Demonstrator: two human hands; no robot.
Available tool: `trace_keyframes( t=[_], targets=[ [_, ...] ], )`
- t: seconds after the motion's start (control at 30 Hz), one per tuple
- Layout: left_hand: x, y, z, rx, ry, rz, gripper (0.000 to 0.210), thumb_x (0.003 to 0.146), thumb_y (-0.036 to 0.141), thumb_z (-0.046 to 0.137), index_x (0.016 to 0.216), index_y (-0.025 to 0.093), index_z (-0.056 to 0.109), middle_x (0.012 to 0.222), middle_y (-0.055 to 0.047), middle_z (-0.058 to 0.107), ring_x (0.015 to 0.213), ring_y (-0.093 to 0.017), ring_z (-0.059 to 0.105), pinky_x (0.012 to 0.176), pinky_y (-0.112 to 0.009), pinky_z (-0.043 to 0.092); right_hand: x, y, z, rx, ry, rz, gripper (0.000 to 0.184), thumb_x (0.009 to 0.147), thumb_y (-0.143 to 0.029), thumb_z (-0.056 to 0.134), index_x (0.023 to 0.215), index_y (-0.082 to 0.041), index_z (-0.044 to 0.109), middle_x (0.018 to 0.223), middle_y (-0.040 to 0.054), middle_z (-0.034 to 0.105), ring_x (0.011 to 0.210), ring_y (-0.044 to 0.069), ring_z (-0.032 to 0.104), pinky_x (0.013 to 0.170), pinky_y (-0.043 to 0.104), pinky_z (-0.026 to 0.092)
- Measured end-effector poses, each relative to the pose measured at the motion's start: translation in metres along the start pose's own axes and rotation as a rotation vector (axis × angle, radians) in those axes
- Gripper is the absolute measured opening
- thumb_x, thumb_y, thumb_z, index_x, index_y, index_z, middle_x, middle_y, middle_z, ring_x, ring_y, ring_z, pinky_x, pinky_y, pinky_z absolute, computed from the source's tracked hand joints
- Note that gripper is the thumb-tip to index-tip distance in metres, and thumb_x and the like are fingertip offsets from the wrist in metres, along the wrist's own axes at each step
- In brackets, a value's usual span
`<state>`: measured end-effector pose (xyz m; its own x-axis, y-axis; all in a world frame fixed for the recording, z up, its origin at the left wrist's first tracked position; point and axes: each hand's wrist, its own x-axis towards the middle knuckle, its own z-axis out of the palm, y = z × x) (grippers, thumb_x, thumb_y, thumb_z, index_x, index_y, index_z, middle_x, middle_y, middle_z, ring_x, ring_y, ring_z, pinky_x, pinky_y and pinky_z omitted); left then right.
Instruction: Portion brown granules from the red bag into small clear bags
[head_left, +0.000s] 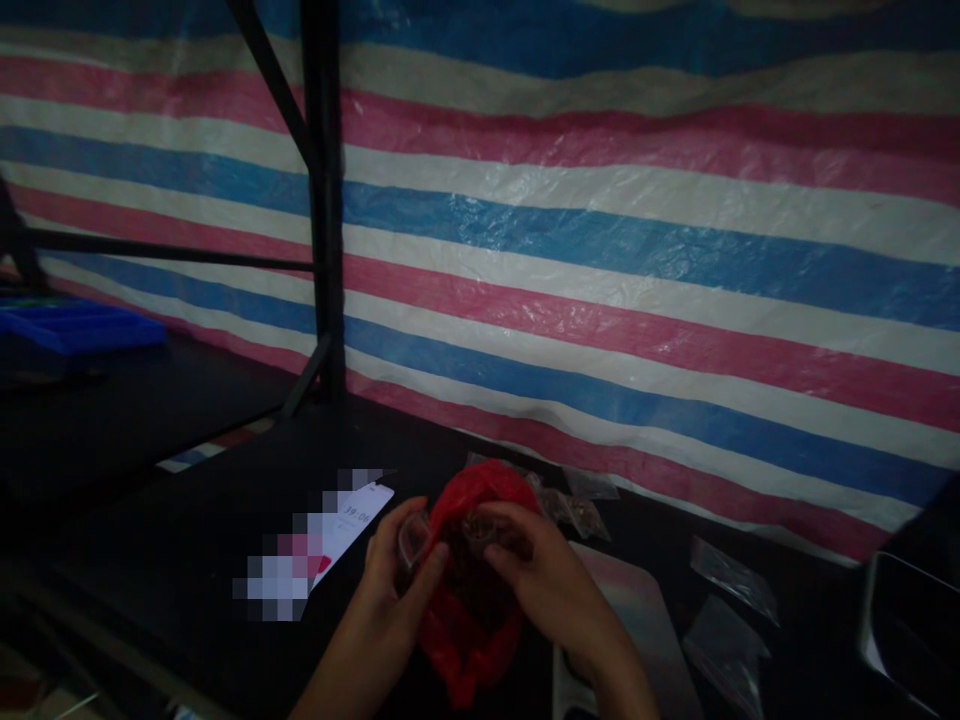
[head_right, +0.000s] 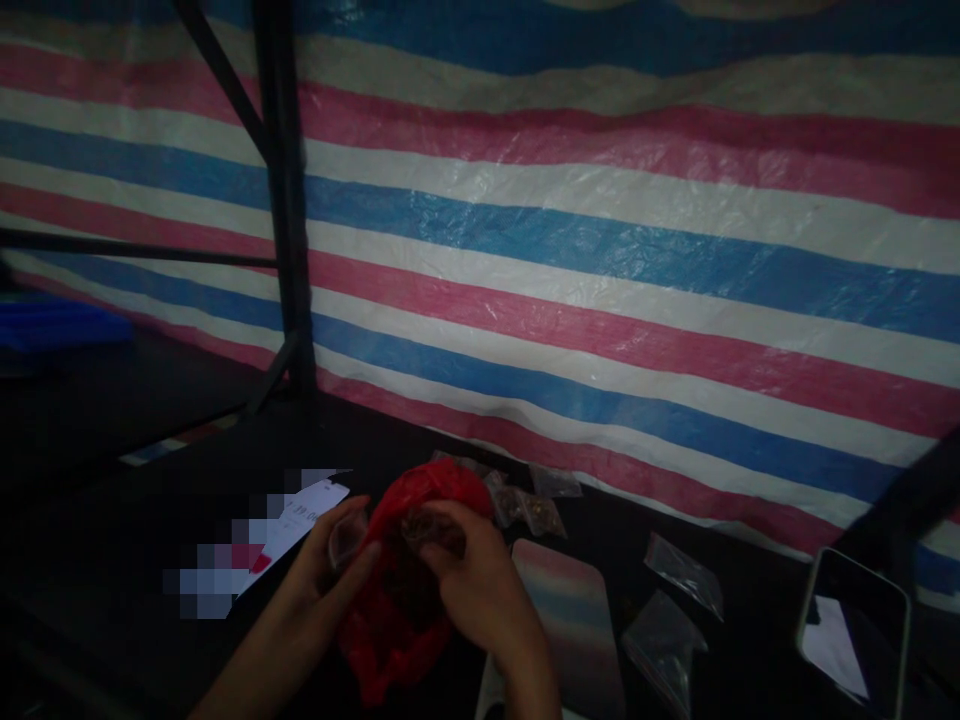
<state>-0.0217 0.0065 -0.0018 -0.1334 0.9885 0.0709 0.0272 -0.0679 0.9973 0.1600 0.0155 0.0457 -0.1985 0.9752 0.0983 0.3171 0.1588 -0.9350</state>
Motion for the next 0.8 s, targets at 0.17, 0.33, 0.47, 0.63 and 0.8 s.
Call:
trace_keyframes(
  t=[0.17,0.33,0.47,0.63,0.8],
  targets=[
    [0.002,-0.014,0.0,0.175,0.026,0.227,0.048,0.089,0.054,0.058,0.126,0.024,0.056,0.126,-0.013,0.063,0.123,-0.034,0.06,0.106,-0.055,0.05,-0.003,-0.02,0.011,-0.008,-0.054,-0.063,0.042,0.088,-0.014,0.063,0.126,-0.028,0.074,0.127,0.002,0.075,0.12,0.022,0.069,0.109,0.037,0.049],
    [0.003,-0.023,-0.001,0.267,-0.01,0.33,0.037,0.09,0.04,0.058,0.125,0.027,0.058,0.12,-0.011,0.067,0.115,-0.034,0.063,0.102,-0.057,0.051,-0.007,-0.034,0.025,-0.245,0.013,-0.118,0.046,0.082,-0.002,0.062,0.118,-0.028,0.077,0.121,0.0032,0.07,0.117,0.022,0.065,0.109,0.037,0.045],
    [0.0,-0.022,0.0,0.184,-0.039,0.289,0.044,0.088,0.043,0.061,0.129,0.027,0.058,0.123,-0.012,0.066,0.12,-0.034,0.063,0.105,-0.057,0.051,-0.011,-0.046,0.03,-0.279,-0.027,-0.177,0.049,0.076,0.008,0.049,0.097,-0.027,0.077,0.112,0.002,0.066,0.104,0.017,0.067,0.094,0.03,0.049],
    [-0.001,-0.012,-0.001,-0.042,-0.115,0.1,0.06,0.081,0.048,0.072,0.133,0.025,0.056,0.136,-0.012,0.064,0.131,-0.033,0.063,0.116,-0.052,0.048,-0.01,-0.05,0.029,-0.272,-0.023,-0.202,0.052,0.074,0.011,0.046,0.101,-0.024,0.073,0.113,0.0025,0.067,0.107,0.016,0.065,0.096,0.029,0.048],
    [0.003,-0.014,-0.003,-0.043,-0.066,0.064,0.063,0.078,0.051,0.075,0.134,0.026,0.058,0.14,-0.012,0.066,0.134,-0.036,0.062,0.118,-0.056,0.045,-0.007,-0.045,0.028,-0.267,0.005,-0.192,0.049,0.077,0.008,0.05,0.108,-0.022,0.073,0.118,0.0035,0.068,0.113,0.018,0.064,0.103,0.032,0.046]
  ],
)
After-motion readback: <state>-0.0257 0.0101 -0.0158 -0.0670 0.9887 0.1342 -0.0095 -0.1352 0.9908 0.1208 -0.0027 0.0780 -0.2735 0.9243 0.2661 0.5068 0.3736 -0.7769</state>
